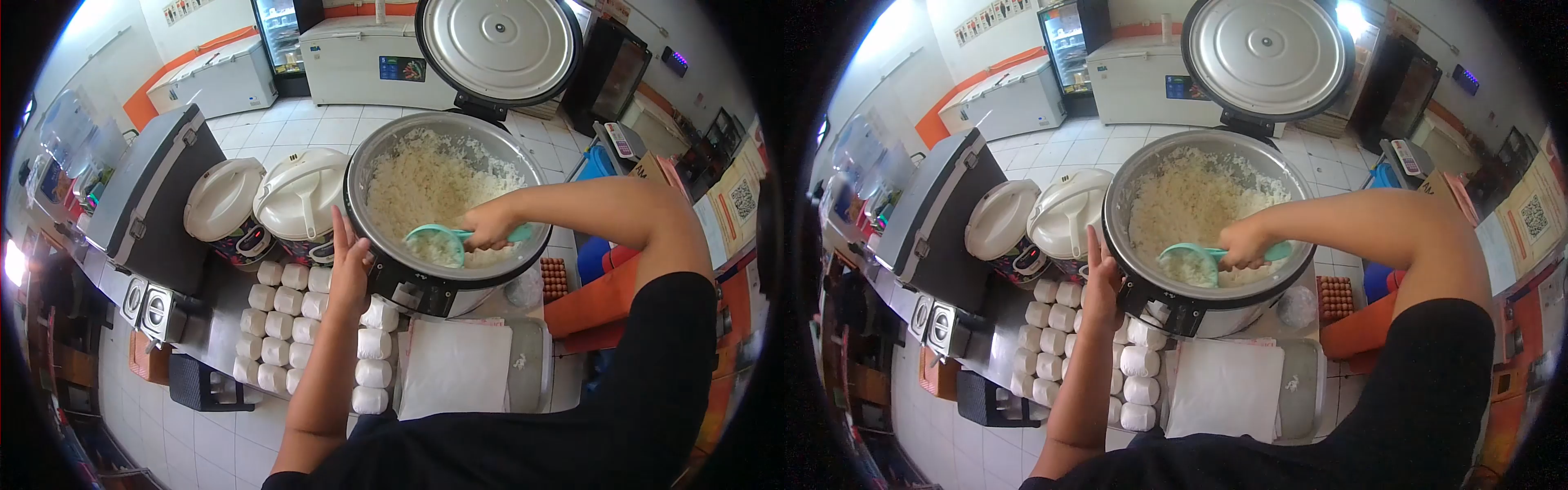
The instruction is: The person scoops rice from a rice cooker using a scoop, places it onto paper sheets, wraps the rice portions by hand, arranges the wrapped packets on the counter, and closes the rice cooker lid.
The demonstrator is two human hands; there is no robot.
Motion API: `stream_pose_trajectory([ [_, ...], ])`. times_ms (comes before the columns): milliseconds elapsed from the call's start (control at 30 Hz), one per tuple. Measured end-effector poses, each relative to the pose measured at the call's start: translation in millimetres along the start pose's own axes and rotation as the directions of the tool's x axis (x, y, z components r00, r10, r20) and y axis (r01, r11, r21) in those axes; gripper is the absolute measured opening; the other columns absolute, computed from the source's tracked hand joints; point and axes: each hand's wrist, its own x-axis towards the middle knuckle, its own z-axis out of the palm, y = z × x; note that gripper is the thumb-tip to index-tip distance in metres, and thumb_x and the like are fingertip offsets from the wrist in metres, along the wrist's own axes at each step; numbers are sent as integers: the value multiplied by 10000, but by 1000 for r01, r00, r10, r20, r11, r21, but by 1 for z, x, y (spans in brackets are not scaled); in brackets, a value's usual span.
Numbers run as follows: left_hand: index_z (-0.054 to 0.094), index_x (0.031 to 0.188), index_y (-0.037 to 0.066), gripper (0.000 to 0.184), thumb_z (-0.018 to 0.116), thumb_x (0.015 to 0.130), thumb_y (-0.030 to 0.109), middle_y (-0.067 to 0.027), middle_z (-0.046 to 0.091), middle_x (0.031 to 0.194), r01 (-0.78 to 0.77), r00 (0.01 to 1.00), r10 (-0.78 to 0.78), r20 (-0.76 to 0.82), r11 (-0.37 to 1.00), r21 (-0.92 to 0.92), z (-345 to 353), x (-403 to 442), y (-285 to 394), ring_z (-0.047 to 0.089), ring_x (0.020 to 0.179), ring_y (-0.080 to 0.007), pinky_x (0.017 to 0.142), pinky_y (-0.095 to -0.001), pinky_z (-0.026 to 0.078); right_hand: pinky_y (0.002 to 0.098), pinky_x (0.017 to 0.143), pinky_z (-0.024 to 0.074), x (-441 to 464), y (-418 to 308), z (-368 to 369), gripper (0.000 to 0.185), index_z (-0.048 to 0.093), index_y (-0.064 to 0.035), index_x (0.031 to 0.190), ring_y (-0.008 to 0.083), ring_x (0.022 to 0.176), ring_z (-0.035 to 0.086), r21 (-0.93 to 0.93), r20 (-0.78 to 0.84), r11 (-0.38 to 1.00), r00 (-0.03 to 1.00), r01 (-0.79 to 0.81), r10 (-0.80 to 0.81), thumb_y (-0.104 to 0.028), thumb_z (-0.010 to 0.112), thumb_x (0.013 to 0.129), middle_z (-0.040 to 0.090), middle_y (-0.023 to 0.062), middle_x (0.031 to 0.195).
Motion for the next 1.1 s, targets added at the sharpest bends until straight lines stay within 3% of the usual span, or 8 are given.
stream_pose_trajectory([
  [133,-28,1496,219,802,483,898,372,-147,43,1557,-26,999,27,-22,999,26,-7,-3,-7,221,1391,-240,1004,-274,319,349,427,448,-4,12,-22,304,581,37,845,170,484,525,134,134,991,991,-31,13,-264,557,876,540,75,636],
  [233,-21,1495,221,880,492,868,563,-148,11,1558,-52,994,61,-89,994,96,-7,-12,-9,115,1425,-273,961,-284,334,358,490,475,17,14,-29,249,570,31,875,188,564,567,10,-112,998,991,-68,69,-214,525,890,573,95,695],
  [300,-14,1496,204,965,496,819,667,-147,-14,1558,-124,986,140,-86,978,166,-12,-15,-12,28,1432,-297,1029,-382,273,385,572,497,31,7,-12,176,563,19,933,242,647,612,-265,-589,955,806,-135,-50,-129,478,891,611,142,771],
  [433,50,1496,218,1117,442,665,854,-136,33,1555,-143,979,181,-89,934,327,-7,-29,-3,-3,1416,-385,1086,-581,0,445,672,497,17,0,7,159,547,12,982,348,761,631,-561,-596,827,698,-8,-397,-71,482,864,621,196,837],
  [533,71,1494,188,1132,436,659,859,-133,41,1554,-150,981,180,-74,941,303,-19,-34,-3,-23,1418,-374,1082,-588,-28,445,691,501,5,-4,-14,150,548,14,956,360,785,631,-329,-707,937,689,-122,-158,-94,501,863,621,209,847],
  [767,78,1481,106,1138,418,683,843,-153,63,1544,-190,976,215,-28,908,372,-14,-34,-3,15,1422,-343,1089,-553,2,435,552,516,14,-3,-42,206,612,65,918,323,660,652,-38,-595,958,777,-284,207,-84,514,815,635,232,782],
  [933,-17,1443,-65,1177,432,753,777,-268,113,1499,-380,925,334,184,777,502,1,-35,-18,123,1409,-317,1127,-359,114,415,497,513,35,-20,-1,210,614,85,869,295,567,637,-235,-439,933,886,-272,147,-86,498,830,626,216,692],
  [1100,-5,1433,-89,1206,450,734,782,-277,130,1490,-367,929,350,123,822,435,5,-37,-22,126,1408,-325,1131,-374,106,396,494,498,22,-38,29,252,598,67,852,274,541,624,-189,-288,965,950,-182,123,-167,508,876,619,192,659],
])
